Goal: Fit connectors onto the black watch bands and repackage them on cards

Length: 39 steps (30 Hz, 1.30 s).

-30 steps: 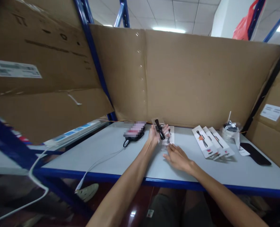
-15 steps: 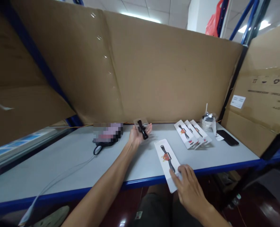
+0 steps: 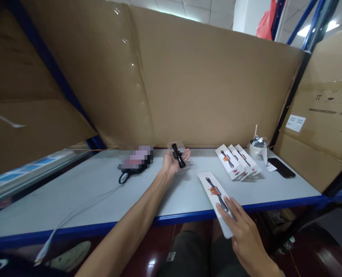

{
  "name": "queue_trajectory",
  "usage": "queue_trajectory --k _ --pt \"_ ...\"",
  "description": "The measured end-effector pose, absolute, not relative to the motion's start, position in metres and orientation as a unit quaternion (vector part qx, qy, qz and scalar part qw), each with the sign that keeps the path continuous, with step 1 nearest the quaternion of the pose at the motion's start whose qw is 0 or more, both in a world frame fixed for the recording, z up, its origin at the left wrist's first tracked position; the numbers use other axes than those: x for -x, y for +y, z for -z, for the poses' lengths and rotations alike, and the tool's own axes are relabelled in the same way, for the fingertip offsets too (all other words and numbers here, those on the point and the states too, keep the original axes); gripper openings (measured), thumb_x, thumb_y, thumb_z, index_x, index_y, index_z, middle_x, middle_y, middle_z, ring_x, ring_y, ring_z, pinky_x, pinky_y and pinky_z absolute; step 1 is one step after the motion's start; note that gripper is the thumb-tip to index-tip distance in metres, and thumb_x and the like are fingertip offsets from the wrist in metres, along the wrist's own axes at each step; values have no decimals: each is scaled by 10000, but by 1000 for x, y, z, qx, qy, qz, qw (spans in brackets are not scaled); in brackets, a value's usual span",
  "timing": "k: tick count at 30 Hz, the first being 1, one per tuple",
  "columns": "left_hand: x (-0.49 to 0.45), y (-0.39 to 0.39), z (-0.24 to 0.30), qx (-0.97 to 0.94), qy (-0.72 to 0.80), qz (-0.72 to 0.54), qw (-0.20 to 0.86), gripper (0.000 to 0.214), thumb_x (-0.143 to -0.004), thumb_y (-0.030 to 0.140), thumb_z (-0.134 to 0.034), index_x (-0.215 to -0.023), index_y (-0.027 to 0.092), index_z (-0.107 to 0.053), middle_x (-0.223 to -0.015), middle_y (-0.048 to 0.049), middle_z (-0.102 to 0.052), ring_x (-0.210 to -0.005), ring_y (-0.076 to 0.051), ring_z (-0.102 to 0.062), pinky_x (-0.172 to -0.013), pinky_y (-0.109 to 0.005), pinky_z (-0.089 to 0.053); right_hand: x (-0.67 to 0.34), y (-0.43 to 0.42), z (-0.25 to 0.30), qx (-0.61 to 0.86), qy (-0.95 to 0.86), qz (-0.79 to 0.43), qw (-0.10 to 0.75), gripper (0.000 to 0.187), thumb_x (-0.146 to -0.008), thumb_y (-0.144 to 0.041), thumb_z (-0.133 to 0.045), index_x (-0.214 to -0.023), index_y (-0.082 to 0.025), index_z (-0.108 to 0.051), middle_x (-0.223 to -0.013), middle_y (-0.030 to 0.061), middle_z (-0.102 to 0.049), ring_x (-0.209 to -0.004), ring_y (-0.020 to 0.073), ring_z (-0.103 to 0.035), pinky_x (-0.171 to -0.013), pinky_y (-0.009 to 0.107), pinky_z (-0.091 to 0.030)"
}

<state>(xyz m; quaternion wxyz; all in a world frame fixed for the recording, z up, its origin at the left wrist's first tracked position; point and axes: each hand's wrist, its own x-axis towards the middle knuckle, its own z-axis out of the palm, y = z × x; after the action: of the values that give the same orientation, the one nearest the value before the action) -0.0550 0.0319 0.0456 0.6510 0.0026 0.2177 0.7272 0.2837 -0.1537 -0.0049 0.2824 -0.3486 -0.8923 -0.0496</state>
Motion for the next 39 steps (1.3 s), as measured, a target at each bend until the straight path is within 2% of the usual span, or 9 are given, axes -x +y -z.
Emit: queue_trajectory --k 4,7,15,21,30,33,36,39 --pt "49 31 -48 3 207 -728 654 741 -1013 632 -207 -1298 41 -552 -1023 -241 -697 -919 -325 -750 -710 -460 -646 -295 -180 -13 314 -879 59 354 677 -939 -100 -353 -1597 -256 -394 -1642 61 -379 -1498 287 -381 -1143 432 -474" --pt "44 29 -48 2 205 -730 652 695 -1022 614 -214 -1302 73 -548 -1041 -225 -698 -915 -307 -752 -728 -462 -647 -286 -189 -22 263 -887 108 364 614 -974 -125 -354 -1569 -250 -446 -1663 83 -335 -1501 328 -367 -1108 442 -500" --pt "37 27 -46 -11 226 -733 641 659 -1026 603 -194 -1247 114 -576 -995 -195 -696 -924 -308 -748 -739 -487 -647 -259 -180 -19 281 -898 162 296 820 -855 22 -384 -1583 -354 -401 -1632 54 -392 -1516 314 -342 -1061 489 -540" --pt "37 32 -42 -20 220 -737 638 678 -1019 624 -206 -1218 95 -581 -995 -198 -688 -973 -311 -746 -786 -469 -641 -253 -184 -7 257 -904 108 324 800 -850 -9 -390 -1592 -309 -393 -1655 44 -353 -1521 287 -332 -1075 444 -529" --pt "30 30 -42 -33 222 -735 640 646 -1012 643 -228 -1169 141 -604 -1021 -184 -699 -976 -302 -746 -813 -484 -634 -250 -177 -4 277 -904 104 307 835 -771 49 -398 -1519 -307 -503 -1616 24 -428 -1523 252 -320 -1098 429 -518" --pt "21 28 -41 -42 226 -717 658 615 -1011 634 -276 -1102 142 -633 -985 -179 -709 -943 -308 -749 -816 -498 -629 -233 -161 0 303 -896 135 296 839 -751 57 -424 -1511 -286 -511 -1588 59 -468 -1492 265 -373 -1110 454 -501" --pt "14 27 -38 -58 229 -711 663 585 -1018 609 -283 -1012 154 -650 -895 -155 -717 -911 -311 -751 -826 -506 -621 -207 -136 -1 332 -880 165 298 804 -732 33 -485 -1504 -188 -514 -1524 148 -525 -1433 327 -441 -1131 528 -453" --pt "15 27 -35 -72 242 -695 673 654 -1008 638 -248 -1078 138 -663 -904 -174 -736 -933 -330 -745 -847 -522 -609 -178 -104 -11 342 -877 177 287 691 -785 -15 -540 -1467 -131 -540 -1486 204 -542 -1417 374 -443 -1149 566 -403"
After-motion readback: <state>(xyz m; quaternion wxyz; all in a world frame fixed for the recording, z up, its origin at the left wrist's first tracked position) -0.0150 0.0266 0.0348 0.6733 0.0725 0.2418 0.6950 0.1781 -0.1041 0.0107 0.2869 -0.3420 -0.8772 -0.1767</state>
